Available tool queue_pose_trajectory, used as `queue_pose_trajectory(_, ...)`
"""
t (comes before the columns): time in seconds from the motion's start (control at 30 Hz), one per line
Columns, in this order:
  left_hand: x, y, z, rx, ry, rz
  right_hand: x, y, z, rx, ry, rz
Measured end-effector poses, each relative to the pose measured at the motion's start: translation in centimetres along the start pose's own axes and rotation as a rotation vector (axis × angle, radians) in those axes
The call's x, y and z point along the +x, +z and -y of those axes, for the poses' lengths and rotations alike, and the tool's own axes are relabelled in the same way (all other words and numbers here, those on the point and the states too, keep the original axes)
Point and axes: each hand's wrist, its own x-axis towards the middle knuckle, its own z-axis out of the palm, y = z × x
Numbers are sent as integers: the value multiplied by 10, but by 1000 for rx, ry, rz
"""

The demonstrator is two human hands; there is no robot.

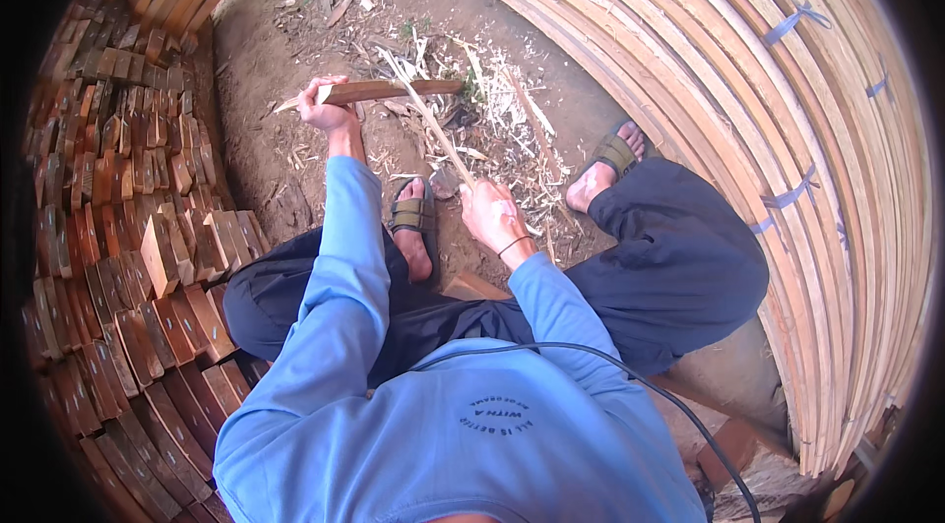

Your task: The person shaves a wood piece with an adze while holding it by hand.

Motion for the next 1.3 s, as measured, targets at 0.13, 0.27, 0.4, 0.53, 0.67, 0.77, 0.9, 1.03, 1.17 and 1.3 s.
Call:
queue_pose_trajectory(0.13,-2,0,0,33,10,15,-2,2,-2,63,-8,-59)
queue_pose_trajectory(0.27,-4,-1,-3,-14,-9,4,-3,0,-2,-11,45,76)
queue_pose_trajectory(0.4,-2,-1,-2,-13,-17,5,-1,-5,0,132,-87,-198)
queue_pose_trajectory(0.53,-1,-2,-1,15,-2,-11,2,-8,2,-41,45,151)
queue_pose_trajectory(0.67,-2,-4,-1,-9,-11,7,4,-4,0,-43,-70,-85)
queue_pose_trajectory(0.77,-1,-4,-1,22,-23,9,4,0,-4,24,-83,-106)
queue_pose_trajectory(0.9,1,-2,-1,-14,-46,-69,4,-1,-8,-45,-34,-2)
queue_pose_trajectory(1.03,0,-1,-1,-16,-48,-67,4,-10,-4,41,-53,-92)
queue_pose_trajectory(1.17,-1,-3,-1,2,-16,-1,3,-12,3,1,-17,24)
queue_pose_trajectory(1.3,-1,-4,0,-21,-13,-5,3,-4,1,0,-43,-17)
